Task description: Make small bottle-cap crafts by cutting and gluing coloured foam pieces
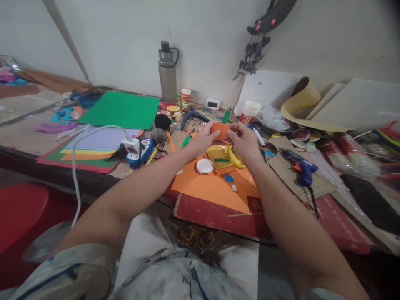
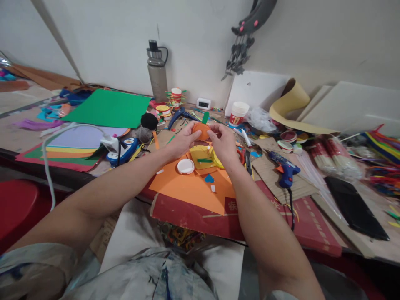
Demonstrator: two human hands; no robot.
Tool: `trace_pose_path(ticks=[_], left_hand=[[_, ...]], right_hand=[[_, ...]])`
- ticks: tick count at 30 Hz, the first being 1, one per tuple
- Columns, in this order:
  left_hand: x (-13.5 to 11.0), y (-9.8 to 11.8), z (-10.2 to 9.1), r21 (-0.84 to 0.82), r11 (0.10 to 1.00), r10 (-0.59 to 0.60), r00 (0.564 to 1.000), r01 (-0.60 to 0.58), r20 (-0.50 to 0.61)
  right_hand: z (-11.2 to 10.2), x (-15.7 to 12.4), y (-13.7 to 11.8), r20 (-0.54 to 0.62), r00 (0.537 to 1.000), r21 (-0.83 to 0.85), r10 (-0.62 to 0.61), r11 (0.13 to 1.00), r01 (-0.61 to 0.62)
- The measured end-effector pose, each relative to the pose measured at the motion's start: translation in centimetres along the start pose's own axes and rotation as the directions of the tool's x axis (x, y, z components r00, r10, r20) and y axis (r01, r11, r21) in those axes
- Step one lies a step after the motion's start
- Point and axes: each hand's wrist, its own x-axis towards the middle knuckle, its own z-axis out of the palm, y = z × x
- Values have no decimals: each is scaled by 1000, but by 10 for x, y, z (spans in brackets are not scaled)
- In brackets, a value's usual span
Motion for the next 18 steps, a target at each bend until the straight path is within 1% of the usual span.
trace_pose_path(ticks=[8,14,18], left_hand=[[-2,3,5,53,999,-2,1000,3,-27],[-4,6,7,90,996,-26,999,29,-37],[-3,6,5,91,996,-11,1000,13,-20]], right_hand=[[2,-2,-5,-21,997,48,81,996,-79],[1,-3,-8,-10,997,51,81,995,-81],[3,-3,-7,-45,996,38,77,996,-76]])
